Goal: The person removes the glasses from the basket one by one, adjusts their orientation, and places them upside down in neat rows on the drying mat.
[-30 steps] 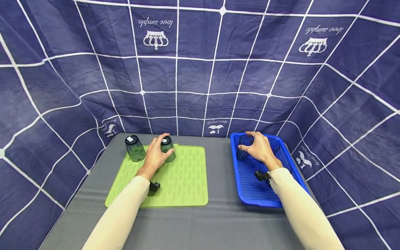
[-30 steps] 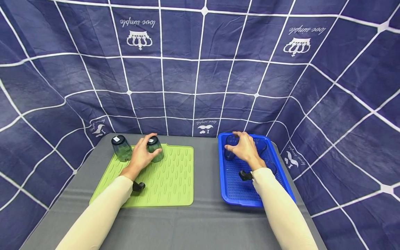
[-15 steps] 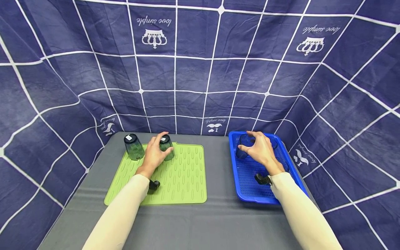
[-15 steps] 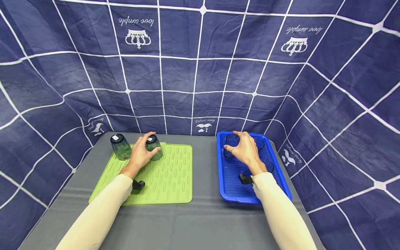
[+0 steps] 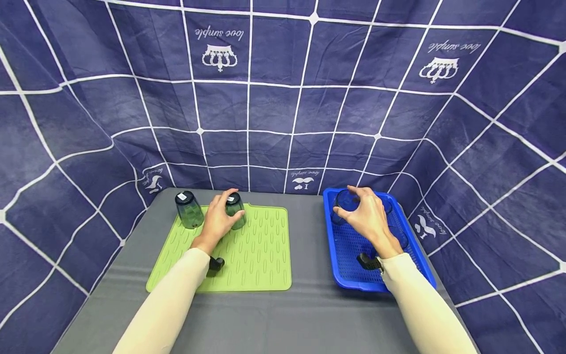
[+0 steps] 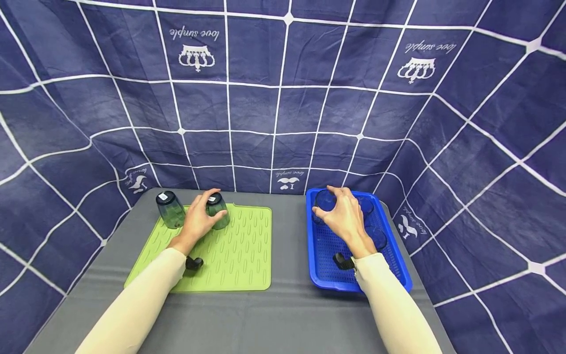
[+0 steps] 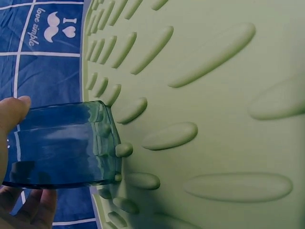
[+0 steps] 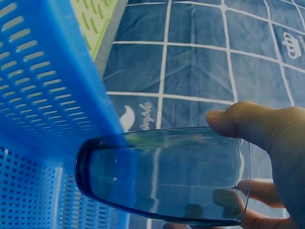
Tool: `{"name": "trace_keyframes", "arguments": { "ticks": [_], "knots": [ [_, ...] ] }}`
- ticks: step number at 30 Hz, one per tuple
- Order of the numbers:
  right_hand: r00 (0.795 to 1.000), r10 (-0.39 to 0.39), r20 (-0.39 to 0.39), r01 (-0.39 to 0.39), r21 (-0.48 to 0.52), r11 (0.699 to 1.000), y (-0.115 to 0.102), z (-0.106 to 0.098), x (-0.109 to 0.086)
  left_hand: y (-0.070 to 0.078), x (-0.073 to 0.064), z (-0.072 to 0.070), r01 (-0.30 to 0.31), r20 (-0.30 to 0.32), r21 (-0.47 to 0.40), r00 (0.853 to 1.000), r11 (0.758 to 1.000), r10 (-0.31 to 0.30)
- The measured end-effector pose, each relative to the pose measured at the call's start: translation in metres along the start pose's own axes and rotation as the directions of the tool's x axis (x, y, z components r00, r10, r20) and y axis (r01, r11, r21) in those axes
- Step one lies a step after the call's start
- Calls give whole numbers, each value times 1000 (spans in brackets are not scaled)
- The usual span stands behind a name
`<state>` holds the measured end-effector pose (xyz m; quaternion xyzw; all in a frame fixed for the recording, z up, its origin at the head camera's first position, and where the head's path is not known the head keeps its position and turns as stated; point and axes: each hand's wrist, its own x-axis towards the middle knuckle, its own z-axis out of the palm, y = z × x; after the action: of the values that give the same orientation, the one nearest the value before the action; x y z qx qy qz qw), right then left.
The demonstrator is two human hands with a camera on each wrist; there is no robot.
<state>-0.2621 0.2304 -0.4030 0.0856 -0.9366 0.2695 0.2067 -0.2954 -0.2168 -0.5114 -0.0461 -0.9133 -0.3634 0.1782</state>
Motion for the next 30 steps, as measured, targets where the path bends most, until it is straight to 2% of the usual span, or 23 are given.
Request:
{"name": "trace_keyframes", "arguments": {
  "ticks": [6,13,30],
  "knots": [
    [999,19,-40,-19,-5,1000,-7,-7,-5,1,-3,2,3,21,17,1000,1000,-3],
    [996,21,-84,-19,22,1000,-15,-15,-5,4,1,-3,10,58,43,998,999,-12],
    [994,-23,-108,31,70,997,-34,-16,-14,8,-3,-8,17,80,84,996,996,-23]
  ]
}}
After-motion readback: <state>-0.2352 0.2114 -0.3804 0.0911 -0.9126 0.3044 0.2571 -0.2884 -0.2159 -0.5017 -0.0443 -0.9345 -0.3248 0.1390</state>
